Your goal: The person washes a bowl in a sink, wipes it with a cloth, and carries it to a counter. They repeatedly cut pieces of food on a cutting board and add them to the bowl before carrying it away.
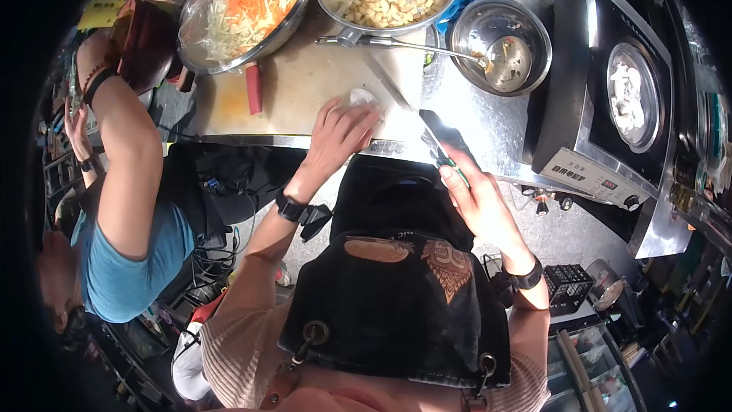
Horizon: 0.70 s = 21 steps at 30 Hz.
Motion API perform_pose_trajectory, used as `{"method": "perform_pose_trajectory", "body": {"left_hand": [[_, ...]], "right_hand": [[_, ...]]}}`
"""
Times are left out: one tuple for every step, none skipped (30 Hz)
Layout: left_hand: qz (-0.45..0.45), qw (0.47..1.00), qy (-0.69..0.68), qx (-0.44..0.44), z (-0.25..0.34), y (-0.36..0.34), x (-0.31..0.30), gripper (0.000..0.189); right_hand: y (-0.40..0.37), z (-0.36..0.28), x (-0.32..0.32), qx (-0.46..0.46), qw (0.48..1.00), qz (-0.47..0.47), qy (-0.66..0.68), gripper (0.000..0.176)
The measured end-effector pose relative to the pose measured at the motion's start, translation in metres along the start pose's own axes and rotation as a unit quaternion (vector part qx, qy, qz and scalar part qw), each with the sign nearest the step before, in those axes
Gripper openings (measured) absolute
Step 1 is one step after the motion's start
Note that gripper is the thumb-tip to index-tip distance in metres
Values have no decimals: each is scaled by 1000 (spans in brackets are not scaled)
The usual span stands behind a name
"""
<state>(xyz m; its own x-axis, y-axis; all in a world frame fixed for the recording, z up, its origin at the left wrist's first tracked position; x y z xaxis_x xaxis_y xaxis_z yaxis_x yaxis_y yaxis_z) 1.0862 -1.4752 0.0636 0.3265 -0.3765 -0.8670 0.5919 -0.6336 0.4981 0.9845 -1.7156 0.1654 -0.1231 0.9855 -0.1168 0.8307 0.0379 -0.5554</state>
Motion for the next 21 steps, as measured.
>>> {"method": "perform_pose_trajectory", "body": {"left_hand": [[19, 1000, -22, -6, -3, -8, -5, 36], [36, 998, -44, -12, -5, -13, -8, 36], [30, 998, -47, -11, -6, -15, -6, 36], [25, 998, -49, -10, -7, -14, -7, 35], [20, 998, -51, -11, -8, -13, -7, 35], [16, 999, -51, -5, -8, -11, -6, 34], [13, 999, -51, 0, -7, -2, -7, 34], [10, 999, -51, 6, -6, 3, -6, 34], [13, 998, -59, 3, -6, 3, -2, 33], [16, 998, -67, 1, -6, 2, 3, 32], [19, 997, -75, -1, -6, 1, 7, 31], [25, 997, -77, -3, -7, 0, 10, 30], [29, 996, -80, -5, -8, 0, 12, 29], [34, 996, -83, -7, -8, -1, 14, 27], [30, 996, -82, -4, -8, -2, 15, 26], [25, 996, -81, -1, -9, -2, 14, 25], [21, 997, -80, 2, -10, -2, 14, 24], [19, 997, -80, 2, -10, -2, 14, 24], [18, 997, -79, 2, -10, -2, 15, 23], [16, 997, -79, 3, -10, -2, 16, 22], [15, 997, -79, 2, -10, -2, 16, 22]], "right_hand": [[2, -3, 3, -6, 1000, -7, -11, 47], [4, -5, 6, -12, 1000, -15, -22, 47], [7, -6, 7, 27, 998, -38, -48, 46], [9, -8, 10, 5, 997, -41, -62, 45], [11, -11, 15, -17, 996, -45, -77, 45], [12, -13, 18, -29, 995, -51, -85, 44], [13, -16, 21, -42, 993, -55, -93, 43], [13, -18, 23, -44, 993, -61, -94, 42], [13, -20, 24, -47, 992, -64, -97, 42], [14, -22, 26, -51, 991, -67, -101, 42], [13, -23, 27, -55, 990, -68, -107, 41], [13, -22, 28, -69, 989, -69, -112, 41], [12, -22, 29, -84, 987, -69, -118, 41], [11, -18, 30, -107, 984, -68, -125, 41], [10, -16, 30, -132, 980, -68, -132, 41], [8, -16, 30, -124, 981, -69, -134, 41], [6, -17, 30, -116, 981, -70, -137, 41], [5, -19, 30, -109, 982, -72, -139, 42], [6, -20, 30, -110, 981, -74, -144, 42], [7, -21, 30, -111, 980, -77, -148, 43], [8, -21, 31, -111, 979, -80, -153, 43]]}}
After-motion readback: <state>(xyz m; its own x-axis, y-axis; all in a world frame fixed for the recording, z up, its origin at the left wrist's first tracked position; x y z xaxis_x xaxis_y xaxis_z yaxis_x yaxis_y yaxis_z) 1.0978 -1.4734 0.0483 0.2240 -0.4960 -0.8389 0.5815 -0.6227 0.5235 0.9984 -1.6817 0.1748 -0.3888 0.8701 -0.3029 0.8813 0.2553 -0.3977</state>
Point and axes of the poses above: each hand's wrist, its own y-axis towards the middle knuckle, its own x-axis out of the palm, z = x × y, the point moved 2 cm from there along y, towards the middle knuckle, and after that the axes turned 13 degrees about y, right-handed, at the moved point
